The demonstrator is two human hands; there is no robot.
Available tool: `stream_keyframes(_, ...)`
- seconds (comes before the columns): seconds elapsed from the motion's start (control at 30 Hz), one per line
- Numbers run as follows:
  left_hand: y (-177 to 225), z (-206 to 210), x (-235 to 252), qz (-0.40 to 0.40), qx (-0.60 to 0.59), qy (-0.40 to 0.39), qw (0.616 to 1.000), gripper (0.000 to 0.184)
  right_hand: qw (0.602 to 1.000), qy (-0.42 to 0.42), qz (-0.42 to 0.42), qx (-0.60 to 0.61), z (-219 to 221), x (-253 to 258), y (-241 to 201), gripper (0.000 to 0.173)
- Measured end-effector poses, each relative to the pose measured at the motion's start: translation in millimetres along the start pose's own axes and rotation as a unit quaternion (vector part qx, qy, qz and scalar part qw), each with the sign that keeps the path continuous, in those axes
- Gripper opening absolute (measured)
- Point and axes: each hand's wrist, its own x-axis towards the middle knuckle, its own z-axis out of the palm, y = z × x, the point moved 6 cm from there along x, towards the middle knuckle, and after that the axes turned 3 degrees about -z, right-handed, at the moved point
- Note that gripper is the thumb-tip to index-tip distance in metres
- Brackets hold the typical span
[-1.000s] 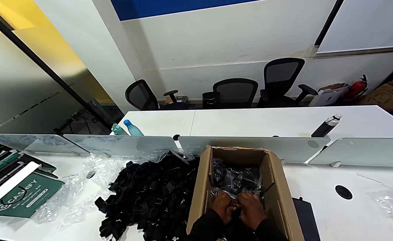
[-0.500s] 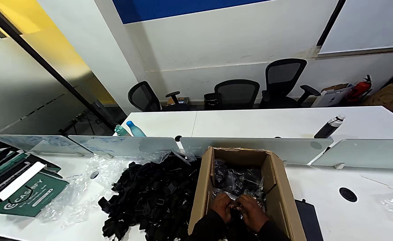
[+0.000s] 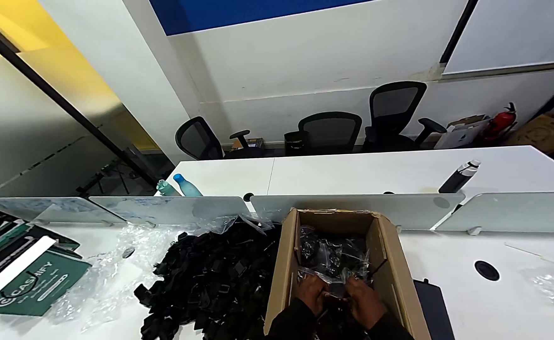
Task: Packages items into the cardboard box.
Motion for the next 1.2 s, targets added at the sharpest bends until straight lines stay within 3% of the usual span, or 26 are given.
stream_keyframes(0.2,7.1,17.0,1.4,0.045,0.055,-0.089,0.994,0.026,0.999,-0.016,0.037,-0.016,-2.0,-3.3,2.8,0.015)
stream_keyframes(0.4,10.2,13.6,-1.3,0.035,0.097,-0.1,0.99,0.019,0.996,-0.088,0.033,0.002,-0.2,-2.7,-2.4,0.017)
stream_keyframes(0.57,20.3,-7.2,-3.7,0.065,0.067,-0.005,0.996,0.015,0.997,-0.077,0.011,-0.006,-24.1,13.3,-17.9,0.018)
stream_keyframes(0.7,26.3,-44.3,-16.0,0.093,-0.034,0.125,0.987,0.027,0.997,0.034,-0.06,-0.037,-72.2,38.5,-30.8,0.019)
stream_keyframes(0.8,5.7,-80.0,-37.7,0.087,-0.042,0.226,0.969,0.034,0.982,0.132,-0.119,-0.069,-102.8,58.5,-29.6,0.016)
stream_keyframes(0.93,-62.8,-119.3,-85.6,-0.035,-0.007,0.382,0.923,0.026,0.967,0.178,-0.12,-0.141,-108.7,81.1,-18.0,0.019)
stream_keyframes(1.0,-107.5,-123.8,-115.2,-0.148,-0.039,0.412,0.898,0.025,0.983,0.059,-0.007,-0.173,-94.5,88.6,-13.8,0.021)
stream_keyframes(1.07,-153.9,-113.8,-144.3,-0.28,-0.092,0.395,0.87,0.027,0.98,-0.074,0.074,-0.17,-74.9,86.7,-17.5,0.031)
stream_keyframes(1.1,-174.9,-104.8,-157.5,-0.338,-0.112,0.377,0.855,0.027,0.981,-0.086,0.067,-0.163,-64.8,81.8,-23.7,0.033)
stream_keyframes(1.2,-208.3,-71.6,-187.6,-0.434,-0.131,0.317,0.833,0.027,0.995,-0.013,-0.044,-0.094,-39.2,59.7,-59.6,0.028)
